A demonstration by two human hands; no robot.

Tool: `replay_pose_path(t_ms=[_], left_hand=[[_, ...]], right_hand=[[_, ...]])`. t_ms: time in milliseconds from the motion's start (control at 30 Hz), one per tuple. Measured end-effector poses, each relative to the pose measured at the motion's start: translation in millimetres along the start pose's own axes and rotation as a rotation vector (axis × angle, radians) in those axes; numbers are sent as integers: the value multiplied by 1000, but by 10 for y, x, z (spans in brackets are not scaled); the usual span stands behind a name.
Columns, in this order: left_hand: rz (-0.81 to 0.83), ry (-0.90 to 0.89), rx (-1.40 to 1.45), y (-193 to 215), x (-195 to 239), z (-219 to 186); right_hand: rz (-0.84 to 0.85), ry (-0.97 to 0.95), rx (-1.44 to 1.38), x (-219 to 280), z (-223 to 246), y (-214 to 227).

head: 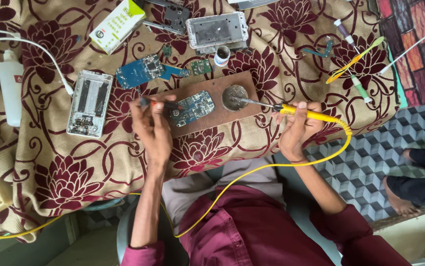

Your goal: The person solders a small blue circuit board using a soldering iron and solder wire. They repeatedly apply heat and solder to various points on the board while holding it steady with a screwdriver.

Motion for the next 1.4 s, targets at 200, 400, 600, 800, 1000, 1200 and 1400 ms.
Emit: replay_pose_path(t_ms=[200, 400, 600, 800, 1000, 1200, 1400], left_hand=[[57, -88, -115, -44, 92, -71], [-1, 112, -175, 157, 32, 78], [114, 33, 167, 26, 161, -122], [147, -26, -99, 7, 251, -130], [35, 9, -150, 257, 125, -114], [19, -24, -44, 90, 98, -159], [-112, -104, -340, 139, 59, -219]], right_hand=[[30, 15, 117, 61, 34, 7], [-1, -33, 92, 107, -39, 32], [22, -12, 157, 83, 33, -29], [26, -7, 158, 140, 17, -75], [-18, -9, 80, 113, -33, 21], [20, -11, 115, 99, -19, -23], [92, 94, 266, -4, 202, -124]])
Point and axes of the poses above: each hand's wrist, its own x-axis away from the middle knuckle, its own y-axis out of the back of the hand, z = x × y, the point moved 10 cm from there along -x, towards the middle knuckle, and after that the axes turned 11 degrees about -x, right-handed, at the moved point
